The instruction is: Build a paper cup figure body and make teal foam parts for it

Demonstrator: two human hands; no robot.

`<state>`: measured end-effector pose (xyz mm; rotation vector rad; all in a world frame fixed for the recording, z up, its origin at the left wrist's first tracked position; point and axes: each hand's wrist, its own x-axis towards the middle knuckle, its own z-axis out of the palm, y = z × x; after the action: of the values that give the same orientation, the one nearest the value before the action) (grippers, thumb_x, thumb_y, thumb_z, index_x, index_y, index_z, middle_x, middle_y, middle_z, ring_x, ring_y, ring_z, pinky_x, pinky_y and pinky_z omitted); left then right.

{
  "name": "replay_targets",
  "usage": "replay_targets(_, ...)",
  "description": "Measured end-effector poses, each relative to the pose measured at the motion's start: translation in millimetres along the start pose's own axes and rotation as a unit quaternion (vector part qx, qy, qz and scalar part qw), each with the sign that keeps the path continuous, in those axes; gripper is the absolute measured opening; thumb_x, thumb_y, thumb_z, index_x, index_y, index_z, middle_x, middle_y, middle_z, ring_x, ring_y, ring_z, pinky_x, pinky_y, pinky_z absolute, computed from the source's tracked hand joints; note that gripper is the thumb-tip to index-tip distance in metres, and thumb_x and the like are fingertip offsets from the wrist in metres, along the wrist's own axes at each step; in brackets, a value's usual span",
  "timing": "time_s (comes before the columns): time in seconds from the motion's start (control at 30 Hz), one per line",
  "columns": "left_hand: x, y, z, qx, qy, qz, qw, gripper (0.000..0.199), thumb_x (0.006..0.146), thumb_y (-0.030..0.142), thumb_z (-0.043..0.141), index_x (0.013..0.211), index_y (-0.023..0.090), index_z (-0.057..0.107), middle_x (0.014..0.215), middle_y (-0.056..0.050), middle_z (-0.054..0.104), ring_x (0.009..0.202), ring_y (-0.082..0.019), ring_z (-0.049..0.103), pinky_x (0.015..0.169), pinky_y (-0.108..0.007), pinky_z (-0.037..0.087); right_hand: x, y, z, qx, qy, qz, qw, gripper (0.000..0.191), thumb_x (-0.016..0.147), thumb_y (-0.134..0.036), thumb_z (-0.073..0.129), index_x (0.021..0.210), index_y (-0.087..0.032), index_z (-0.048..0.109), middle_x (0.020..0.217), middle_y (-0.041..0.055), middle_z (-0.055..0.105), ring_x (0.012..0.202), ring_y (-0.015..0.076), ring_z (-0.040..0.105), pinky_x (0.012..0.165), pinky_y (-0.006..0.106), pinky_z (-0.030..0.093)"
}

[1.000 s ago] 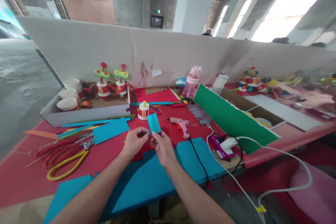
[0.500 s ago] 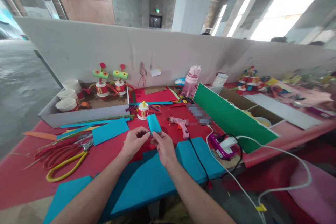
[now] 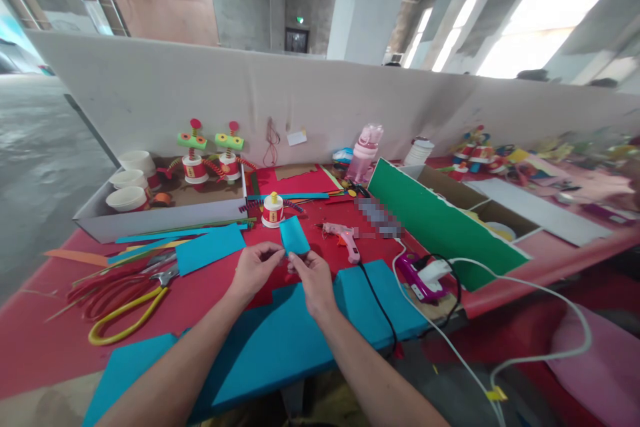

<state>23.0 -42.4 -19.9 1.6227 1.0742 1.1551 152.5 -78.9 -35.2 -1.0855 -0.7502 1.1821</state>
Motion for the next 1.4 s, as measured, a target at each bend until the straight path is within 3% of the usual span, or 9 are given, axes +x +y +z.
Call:
replay_targets(0.33, -2.0, -1.9, 0.5, 0.072, 0.020, 0.059, 0.995, 0.014, 0.077, 0.026, 0.058, 0.073, 0.016, 0.068, 0.073, -0.003, 0.071, 0.070, -0.016, 0.064, 0.067, -0.025, 0.050, 1.7, 4.8, -0.4, 0.013, 0.006, 0.015, 1.000, 0.025, 0.067, -0.037, 0.077, 0.072, -0.015, 0.068, 0.061, -0.0003, 0.065, 0.059, 0.0115, 0.056, 0.058, 0.023, 0.042)
replay_targets(0.63, 0.1, -2.9, 0.0, -0.014, 0.009, -0.001, 1.000, 0.014, 0.076, 0.029, 0.062, 0.072, 0.016, 0.066, 0.070, -0.001, 0.067, 0.066, -0.014, 0.059, 0.064, -0.023, 0.047, 0.5, 0.8, 3.5, 0.143, -0.020, 0.099, 0.984, 0.030, 0.057, -0.035, 0.085, 0.071, -0.015, 0.067, 0.062, -0.0013, 0.065, 0.059, 0.0091, 0.058, 0.059, 0.021, 0.046)
replay_targets(0.87, -0.1, 0.8, 0.7, -0.073, -0.001, -0.038, 0.997, 0.016, 0.075, 0.031, 0.065, 0.071, 0.015, 0.065, 0.067, -0.001, 0.064, 0.063, -0.013, 0.057, 0.062, -0.023, 0.047, -1.6, -4.8, 2.7, 0.173, -0.030, 0.118, 0.977, 0.033, 0.055, -0.034, 0.087, 0.073, -0.015, 0.067, 0.063, -0.0017, 0.065, 0.061, 0.0082, 0.058, 0.060, 0.019, 0.046)
replay_targets(1.03, 0.2, 1.6, 0.9, -0.085, 0.004, -0.044, 0.995, 0.017, 0.073, 0.031, 0.067, 0.071, 0.015, 0.065, 0.065, 0.000, 0.063, 0.061, -0.012, 0.057, 0.061, -0.023, 0.047, 0.3, -2.9, 1.3, 0.173, -0.021, 0.088, 0.981, 0.030, 0.059, -0.035, 0.085, 0.067, -0.016, 0.063, 0.058, -0.0041, 0.059, 0.055, 0.0067, 0.052, 0.053, 0.017, 0.042)
replay_targets(1.27, -1.7, 2.6, 1.4, -0.051, -0.015, -0.047, 0.997, 0.021, 0.077, 0.036, 0.066, 0.075, 0.015, 0.067, 0.066, -0.001, 0.065, 0.062, -0.014, 0.058, 0.062, -0.025, 0.047, 3.5, 1.8, -0.3, 0.148, -0.006, 0.053, 0.988, 0.029, 0.063, -0.035, 0.081, 0.068, -0.018, 0.058, 0.058, -0.0051, 0.057, 0.055, 0.0073, 0.052, 0.056, 0.018, 0.043)
replay_targets(1.33, -0.5, 2.9, -3.0, -0.013, -0.005, -0.018, 1.000, 0.022, 0.080, 0.037, 0.064, 0.075, 0.016, 0.068, 0.068, -0.002, 0.066, 0.065, -0.015, 0.059, 0.063, -0.026, 0.048, 5.0, -0.3, -3.3, 0.102, -0.005, 0.036, 0.994, 0.028, 0.066, -0.037, 0.078, 0.068, -0.019, 0.057, 0.058, -0.0041, 0.059, 0.055, 0.0082, 0.053, 0.056, 0.019, 0.044)
replay_targets(1.4, 1.8, 4.5, -10.6, 0.045, 0.033, 0.054, 0.997, 0.019, 0.083, 0.035, 0.062, 0.080, 0.017, 0.069, 0.077, -0.004, 0.067, 0.073, -0.016, 0.060, 0.069, -0.028, 0.048, 6.3, -4.8, -8.1, 0.040, -0.009, 0.013, 0.999, 0.028, 0.070, -0.040, 0.075, 0.068, -0.019, 0.056, 0.057, -0.0032, 0.060, 0.053, 0.0092, 0.054, 0.054, 0.020, 0.043)
